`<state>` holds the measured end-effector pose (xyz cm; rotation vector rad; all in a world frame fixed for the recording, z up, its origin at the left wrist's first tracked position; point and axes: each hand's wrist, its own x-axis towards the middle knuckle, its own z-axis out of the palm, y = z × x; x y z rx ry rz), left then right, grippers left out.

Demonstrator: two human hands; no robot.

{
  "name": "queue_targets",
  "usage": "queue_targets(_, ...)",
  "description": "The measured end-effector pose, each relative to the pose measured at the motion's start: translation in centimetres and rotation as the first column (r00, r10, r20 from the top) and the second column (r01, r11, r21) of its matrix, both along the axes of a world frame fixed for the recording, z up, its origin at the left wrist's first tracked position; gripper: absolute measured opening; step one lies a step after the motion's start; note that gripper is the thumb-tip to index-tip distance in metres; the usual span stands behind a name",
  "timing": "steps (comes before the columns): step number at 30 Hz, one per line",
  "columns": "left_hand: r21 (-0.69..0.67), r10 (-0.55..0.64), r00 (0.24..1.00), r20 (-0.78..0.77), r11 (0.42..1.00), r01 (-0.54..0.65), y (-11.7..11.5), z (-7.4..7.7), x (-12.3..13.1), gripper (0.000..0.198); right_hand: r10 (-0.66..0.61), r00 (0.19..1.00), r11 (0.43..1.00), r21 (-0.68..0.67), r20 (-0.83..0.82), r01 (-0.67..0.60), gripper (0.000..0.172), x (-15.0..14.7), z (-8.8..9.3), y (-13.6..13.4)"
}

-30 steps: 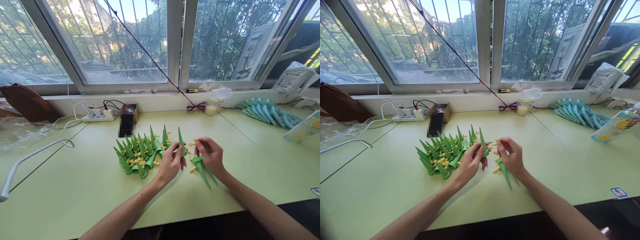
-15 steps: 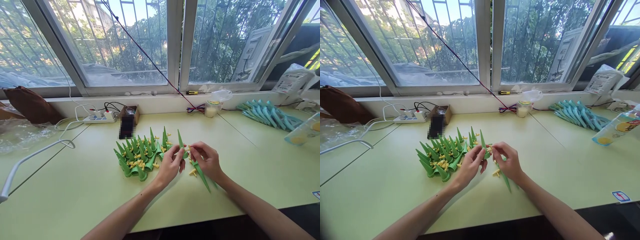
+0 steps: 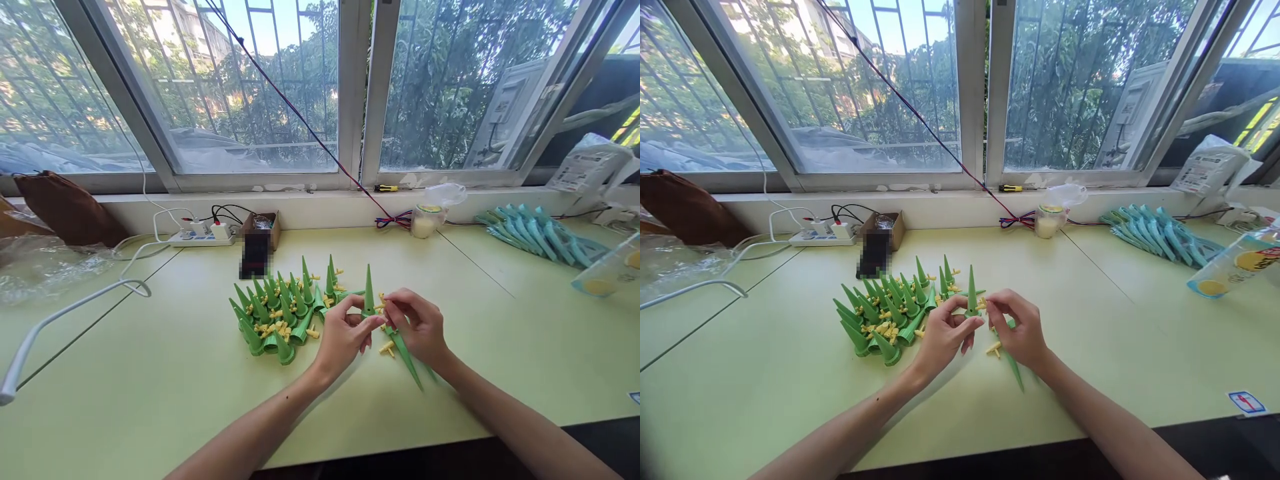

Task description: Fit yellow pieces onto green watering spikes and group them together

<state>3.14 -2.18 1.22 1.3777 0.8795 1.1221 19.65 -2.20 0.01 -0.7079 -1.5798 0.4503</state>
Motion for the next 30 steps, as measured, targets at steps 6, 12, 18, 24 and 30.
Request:
queue_targets(6,0.019,0.02,0.996,-0.083,1.0,-0.019,-0.32,0.15,0.07,0.046,-0.045,0.996,0.997,0.069,0.074,0.04,0.012,0.09,-0.05,-0.12)
queue_targets(12,0.061,0.09,0.982,-0.167,0.995,-0.081,-0.2,-0.25,0.03,0.052,-0.043,0.992,0.991,0.134,0.116,0.027,0.014,0.04,0.46,-0.34)
queue_targets(18,0.233,0.242,0.922,-0.302,0.957,-0.175,-0.23,-0.3,-0.03,0.057,-0.041,0.987,0.98,0.198,0.153,0.01,0.016,-0.01,0.48,-0.34)
queue_targets(24,0.318,0.315,0.881,-0.352,0.926,-0.205,-0.34,-0.34,0.13,0.053,-0.05,0.983,0.975,0.223,0.177,0.01,0.019,-0.02,0.18,-0.3)
queue_targets(30,0.316,0.285,0.892,-0.351,0.933,-0.174,-0.57,-0.48,0.27,0.043,-0.091,0.98,0.969,0.244,0.174,0.047,0.02,-0.19,0.19,-0.34)
